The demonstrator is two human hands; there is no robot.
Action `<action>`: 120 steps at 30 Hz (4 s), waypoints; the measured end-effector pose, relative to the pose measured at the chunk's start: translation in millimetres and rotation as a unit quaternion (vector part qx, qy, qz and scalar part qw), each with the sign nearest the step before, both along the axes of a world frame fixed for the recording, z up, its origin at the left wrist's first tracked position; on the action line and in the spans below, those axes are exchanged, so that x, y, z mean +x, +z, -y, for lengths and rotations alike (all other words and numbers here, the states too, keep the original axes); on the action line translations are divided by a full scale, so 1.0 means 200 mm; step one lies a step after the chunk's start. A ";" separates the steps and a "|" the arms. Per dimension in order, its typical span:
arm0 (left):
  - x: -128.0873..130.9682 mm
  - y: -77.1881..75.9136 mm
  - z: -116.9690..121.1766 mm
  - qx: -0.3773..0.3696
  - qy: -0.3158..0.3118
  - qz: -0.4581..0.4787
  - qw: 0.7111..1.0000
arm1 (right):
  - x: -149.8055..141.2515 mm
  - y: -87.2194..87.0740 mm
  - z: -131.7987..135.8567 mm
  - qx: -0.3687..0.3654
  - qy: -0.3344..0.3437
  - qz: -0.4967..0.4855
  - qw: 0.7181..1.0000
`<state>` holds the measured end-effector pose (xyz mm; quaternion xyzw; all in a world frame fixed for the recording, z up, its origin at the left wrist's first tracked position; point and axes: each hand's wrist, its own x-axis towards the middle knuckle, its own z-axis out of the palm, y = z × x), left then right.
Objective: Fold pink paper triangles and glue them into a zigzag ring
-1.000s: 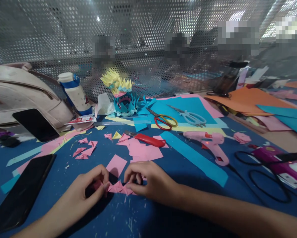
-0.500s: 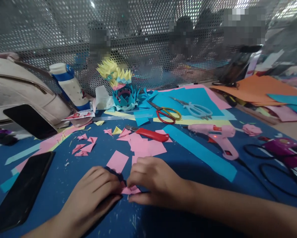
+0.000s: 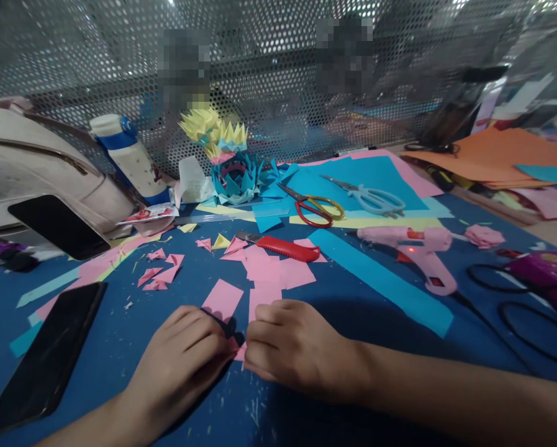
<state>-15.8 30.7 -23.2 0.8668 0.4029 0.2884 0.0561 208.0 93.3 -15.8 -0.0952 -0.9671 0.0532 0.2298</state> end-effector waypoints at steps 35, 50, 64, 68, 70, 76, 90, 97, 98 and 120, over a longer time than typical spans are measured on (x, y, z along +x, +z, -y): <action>0.02 0.01 0.02 0.102 0.023 -0.058 0.993 | -0.01 -0.01 -0.05 -0.052 0.054 -0.003 0.997; 0.02 0.00 0.02 0.102 0.020 -0.051 0.993 | -0.01 0.00 -0.07 -0.110 0.053 0.016 0.992; 0.02 0.03 0.02 0.101 0.005 -0.013 0.995 | 0.00 0.01 -0.06 -0.203 -0.005 0.051 0.978; 0.01 0.03 0.01 0.104 0.002 0.003 0.995 | 0.00 0.01 -0.06 -0.209 -0.005 0.021 0.978; 0.01 0.03 0.00 0.101 0.002 0.004 0.995 | 0.00 0.01 -0.06 -0.206 -0.010 0.011 0.978; 0.00 0.02 0.01 0.083 -0.001 0.003 0.997 | 0.01 0.00 -0.06 -0.134 0.000 0.002 0.991; -0.01 0.01 0.00 0.077 -0.013 0.022 0.997 | 0.01 0.02 -0.05 -0.007 0.057 0.020 0.998; -0.01 0.01 0.01 0.058 -0.021 0.033 0.998 | 0.00 0.03 -0.03 0.017 0.052 -0.001 0.999; -0.01 0.01 0.01 0.054 -0.022 0.034 0.998 | 0.00 0.03 -0.03 0.025 0.051 -0.005 0.998; -0.04 0.02 0.03 0.106 -0.026 -0.029 0.994 | 0.01 0.02 -0.04 0.030 0.045 -0.027 0.998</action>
